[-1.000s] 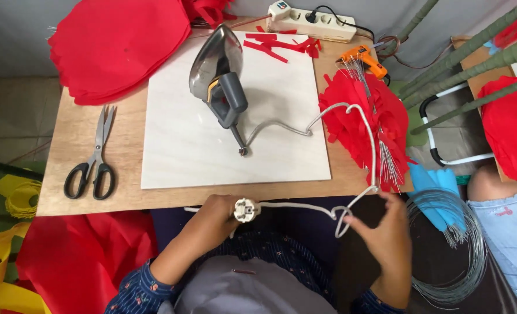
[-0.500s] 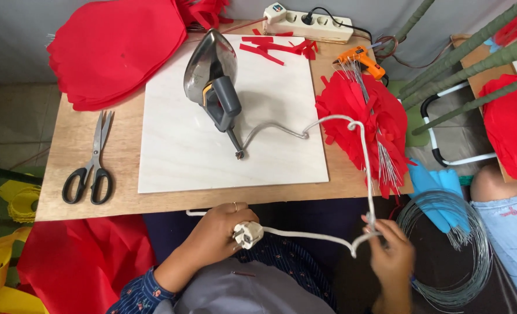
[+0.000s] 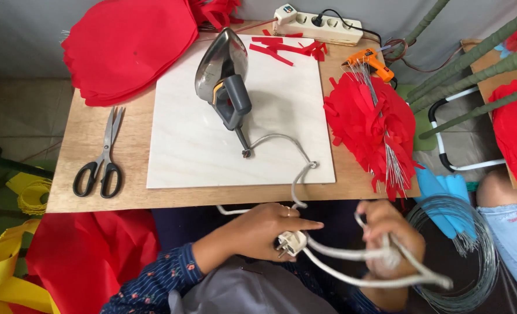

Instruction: Ironing red fabric cutouts and attaching wires to them using a hot glue gun to assemble decorative items.

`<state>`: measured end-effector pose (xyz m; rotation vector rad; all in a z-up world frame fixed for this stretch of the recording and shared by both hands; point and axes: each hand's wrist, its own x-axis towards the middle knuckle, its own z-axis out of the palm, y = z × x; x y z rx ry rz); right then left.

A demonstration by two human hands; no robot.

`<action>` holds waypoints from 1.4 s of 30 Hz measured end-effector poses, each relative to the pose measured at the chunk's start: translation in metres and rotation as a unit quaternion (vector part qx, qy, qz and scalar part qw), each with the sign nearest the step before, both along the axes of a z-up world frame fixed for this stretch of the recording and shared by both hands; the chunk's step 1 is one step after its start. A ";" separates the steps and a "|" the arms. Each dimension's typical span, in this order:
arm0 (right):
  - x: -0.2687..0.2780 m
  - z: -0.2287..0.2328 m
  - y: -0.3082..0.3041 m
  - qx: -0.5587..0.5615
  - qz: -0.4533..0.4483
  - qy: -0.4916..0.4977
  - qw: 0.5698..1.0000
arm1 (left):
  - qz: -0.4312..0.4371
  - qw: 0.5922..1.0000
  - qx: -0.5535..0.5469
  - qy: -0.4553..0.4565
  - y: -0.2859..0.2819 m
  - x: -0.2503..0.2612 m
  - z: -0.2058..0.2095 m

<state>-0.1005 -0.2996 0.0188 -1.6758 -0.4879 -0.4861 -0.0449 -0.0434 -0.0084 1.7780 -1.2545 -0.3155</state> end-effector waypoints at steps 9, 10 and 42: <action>0.062 -0.052 0.056 0.095 0.024 0.133 0.986 | 0.280 0.905 -0.315 0.060 -0.015 0.002 -0.066; 0.061 -0.039 0.065 -0.011 0.004 0.164 0.986 | 0.312 0.881 -0.347 0.074 -0.011 0.007 -0.066; 0.080 -0.020 0.151 -0.377 0.184 0.275 0.865 | 0.349 0.663 -0.578 0.324 0.036 0.026 -0.021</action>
